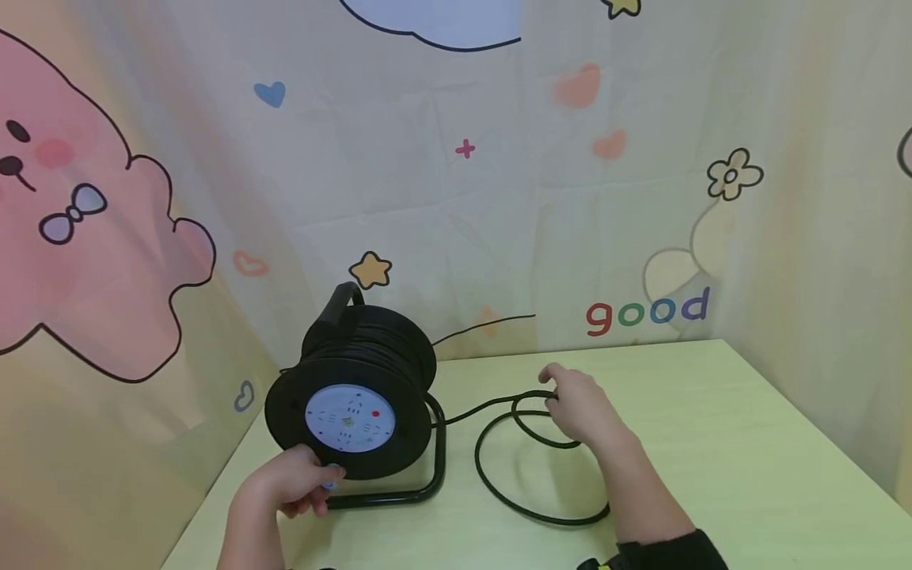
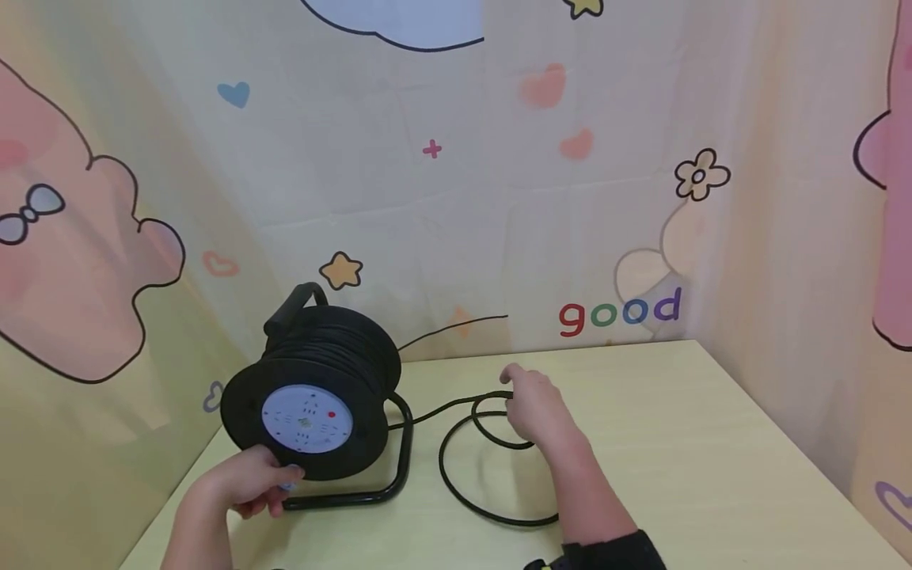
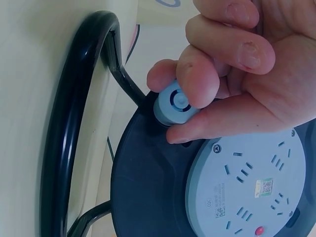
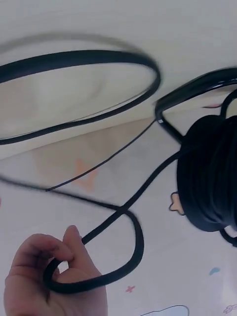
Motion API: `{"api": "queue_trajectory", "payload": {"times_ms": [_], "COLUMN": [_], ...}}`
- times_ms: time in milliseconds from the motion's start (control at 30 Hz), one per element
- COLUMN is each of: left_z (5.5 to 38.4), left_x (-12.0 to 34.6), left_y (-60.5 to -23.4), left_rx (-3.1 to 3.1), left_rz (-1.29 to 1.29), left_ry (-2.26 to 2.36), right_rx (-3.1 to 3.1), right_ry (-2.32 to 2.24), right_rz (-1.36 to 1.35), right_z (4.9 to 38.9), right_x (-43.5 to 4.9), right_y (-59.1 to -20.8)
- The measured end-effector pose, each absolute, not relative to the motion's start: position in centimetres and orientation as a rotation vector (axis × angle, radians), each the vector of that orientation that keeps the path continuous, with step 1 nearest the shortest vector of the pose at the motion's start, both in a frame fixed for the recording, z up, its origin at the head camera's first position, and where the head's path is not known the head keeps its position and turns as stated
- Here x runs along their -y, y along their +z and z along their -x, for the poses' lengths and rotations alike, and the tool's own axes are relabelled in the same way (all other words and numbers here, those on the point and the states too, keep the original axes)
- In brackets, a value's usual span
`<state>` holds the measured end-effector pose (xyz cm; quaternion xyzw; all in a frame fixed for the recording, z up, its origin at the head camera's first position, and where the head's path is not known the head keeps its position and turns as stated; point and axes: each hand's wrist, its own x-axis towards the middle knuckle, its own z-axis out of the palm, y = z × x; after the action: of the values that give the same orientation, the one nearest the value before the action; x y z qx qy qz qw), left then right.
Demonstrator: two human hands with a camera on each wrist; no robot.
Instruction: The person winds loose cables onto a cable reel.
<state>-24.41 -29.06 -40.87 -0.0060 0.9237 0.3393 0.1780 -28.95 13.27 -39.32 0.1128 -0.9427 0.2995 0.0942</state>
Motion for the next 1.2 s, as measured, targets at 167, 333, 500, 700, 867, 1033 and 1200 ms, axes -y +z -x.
{"api": "queue_trajectory", "payload": {"times_ms": [167,333,500,700,867,1033,1200], "left_z": [24.4,24.4,24.4,24.4,24.3,24.2,24.2], "left_x": [29.0,29.2,29.4,29.4,29.5,29.7,29.8], "left_y": [-40.8,-41.0,-41.0,-40.8,-40.6,-40.6,-40.6], "left_rx": [-2.607,-2.603,-2.608,-2.601,-2.611,-2.622,-2.612], "left_rz": [0.033,0.025,0.013,0.007,0.012,0.012,0.000], "left_ry": [0.974,0.985,0.991,0.992,0.991,0.989,1.002], "right_rx": [2.795,2.720,2.415,1.888,2.045,2.388,2.399], "right_ry": [1.052,1.405,1.963,2.524,2.263,1.283,0.535], "right_rz": [-0.190,-0.096,-0.076,-0.124,-0.197,-0.266,-0.384], "right_z": [29.1,29.8,30.3,30.1,29.8,29.9,30.3], "right_x": [-16.1,-17.9,-19.0,-20.0,-21.0,-21.6,-22.4], "right_y": [-39.1,-39.4,-39.7,-38.8,-38.5,-39.1,-40.0]}}
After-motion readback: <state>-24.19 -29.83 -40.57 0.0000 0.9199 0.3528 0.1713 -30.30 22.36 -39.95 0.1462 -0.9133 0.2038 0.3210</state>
